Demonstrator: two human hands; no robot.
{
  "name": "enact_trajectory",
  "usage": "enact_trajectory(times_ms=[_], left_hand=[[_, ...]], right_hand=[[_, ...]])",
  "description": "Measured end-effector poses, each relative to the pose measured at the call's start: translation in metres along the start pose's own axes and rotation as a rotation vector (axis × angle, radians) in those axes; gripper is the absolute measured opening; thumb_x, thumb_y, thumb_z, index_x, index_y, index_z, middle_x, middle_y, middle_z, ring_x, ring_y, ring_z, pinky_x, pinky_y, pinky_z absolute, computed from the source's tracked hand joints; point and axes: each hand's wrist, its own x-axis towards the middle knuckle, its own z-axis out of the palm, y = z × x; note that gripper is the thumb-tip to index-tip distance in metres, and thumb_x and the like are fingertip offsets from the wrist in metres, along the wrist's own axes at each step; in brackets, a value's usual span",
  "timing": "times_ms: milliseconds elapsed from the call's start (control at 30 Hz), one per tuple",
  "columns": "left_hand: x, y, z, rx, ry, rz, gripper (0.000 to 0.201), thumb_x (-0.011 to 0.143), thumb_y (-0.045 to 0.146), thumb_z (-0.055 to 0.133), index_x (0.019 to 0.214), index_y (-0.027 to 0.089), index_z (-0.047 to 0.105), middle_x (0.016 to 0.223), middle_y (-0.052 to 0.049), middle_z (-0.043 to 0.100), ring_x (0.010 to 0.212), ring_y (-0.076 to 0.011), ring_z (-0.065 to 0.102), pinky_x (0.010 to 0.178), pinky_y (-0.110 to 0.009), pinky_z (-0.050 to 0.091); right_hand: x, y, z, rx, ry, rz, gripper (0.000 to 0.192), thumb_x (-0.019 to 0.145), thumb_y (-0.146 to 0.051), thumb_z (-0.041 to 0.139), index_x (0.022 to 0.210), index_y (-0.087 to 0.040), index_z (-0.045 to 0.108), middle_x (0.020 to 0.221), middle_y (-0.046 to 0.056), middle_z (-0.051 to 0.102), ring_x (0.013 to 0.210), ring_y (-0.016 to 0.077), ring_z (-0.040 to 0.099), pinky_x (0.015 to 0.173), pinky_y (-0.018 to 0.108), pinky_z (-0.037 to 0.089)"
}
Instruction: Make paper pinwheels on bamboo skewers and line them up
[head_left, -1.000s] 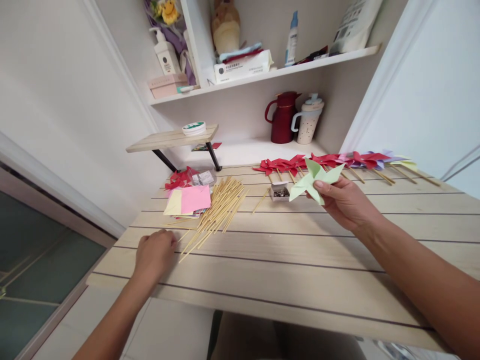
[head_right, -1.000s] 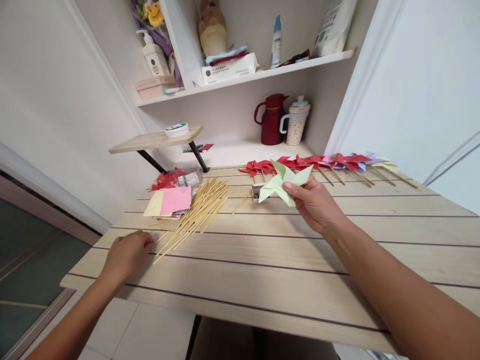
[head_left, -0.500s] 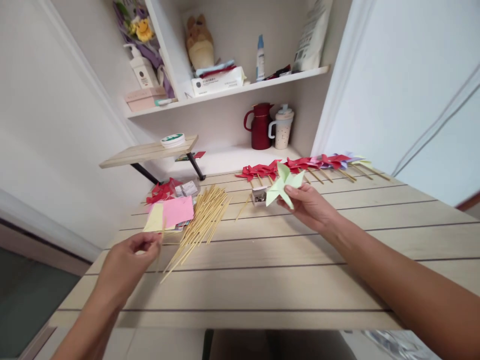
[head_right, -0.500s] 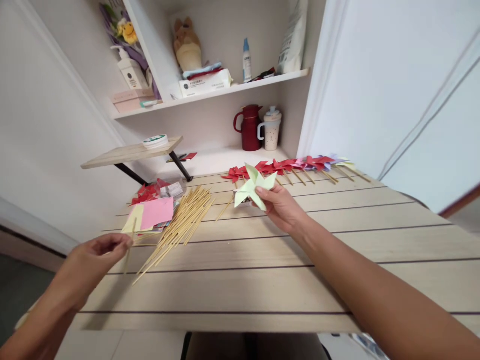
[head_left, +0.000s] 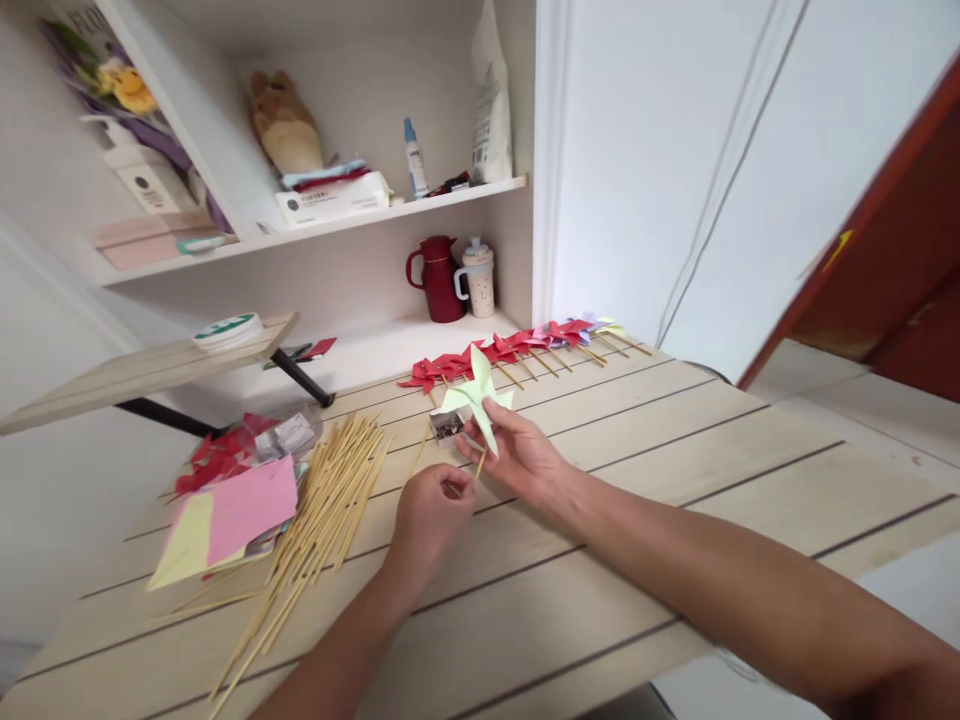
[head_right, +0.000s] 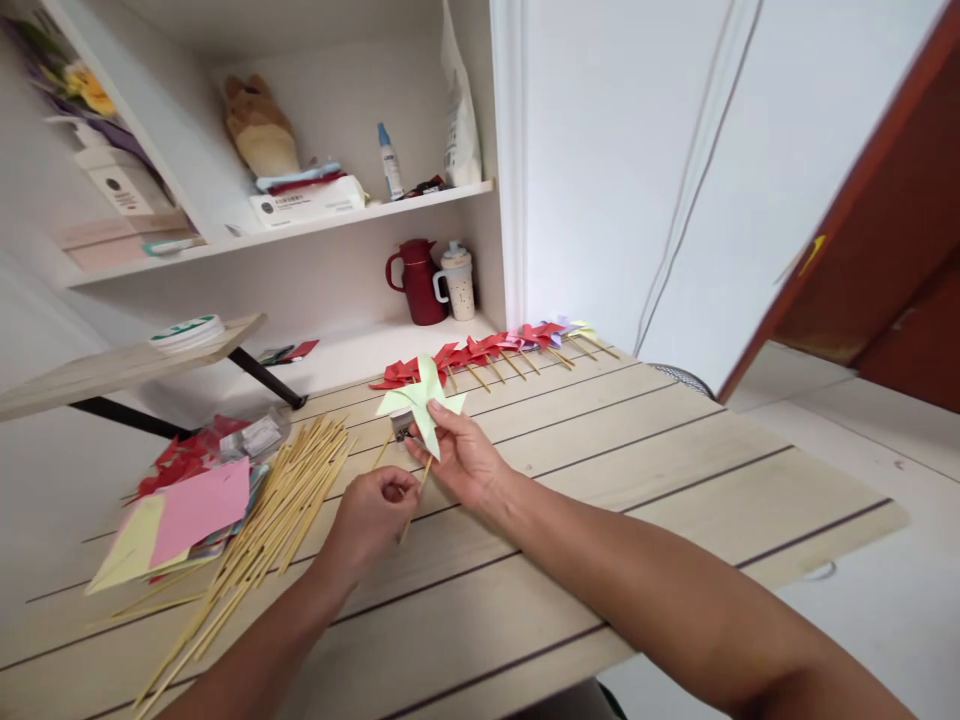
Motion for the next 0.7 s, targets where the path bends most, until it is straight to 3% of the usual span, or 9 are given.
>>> enact_trajectory(times_ms=[200, 467, 700], left_hand=[[-0.003, -0.015, 0.005, 0.010, 0.011, 0.067, 0.015, 0.081, 0.031, 0.057, 0.071, 0.021, 0.062, 0.073, -0.003, 0.068, 0.068, -0.0174, 0.061, 0.066, -0.030, 0.045], [-0.005, -0.025, 0.004, -0.108, 0.000, 0.144, 0.019, 0.084, 0.032, 0.060, 0.092, 0.022, 0.074, 0.093, -0.008, 0.073, 0.085, -0.0224, 0.067, 0.081, -0.037, 0.050], [-0.005, -0.021, 0.007, -0.147, -0.012, 0.159, 0.016, 0.083, 0.029, 0.061, 0.079, 0.023, 0.075, 0.093, -0.008, 0.072, 0.086, -0.0219, 0.067, 0.083, -0.037, 0.050]], right_hand=[[0.002, 0.002, -0.004, 0.008, 0.051, 0.025, 0.014, 0.079, -0.023, 0.079, 0.085, -0.020, 0.067, 0.067, -0.002, 0.070, 0.064, 0.0122, 0.065, 0.071, 0.027, 0.058], [0.005, 0.002, -0.005, 0.024, 0.085, 0.045, 0.012, 0.079, -0.024, 0.078, 0.081, -0.019, 0.067, 0.065, 0.000, 0.067, 0.065, 0.0141, 0.064, 0.071, 0.028, 0.059], [0.004, 0.006, -0.008, -0.019, 0.049, 0.079, 0.011, 0.082, -0.023, 0.077, 0.081, -0.017, 0.068, 0.064, 0.000, 0.067, 0.066, 0.0131, 0.065, 0.071, 0.027, 0.058]])
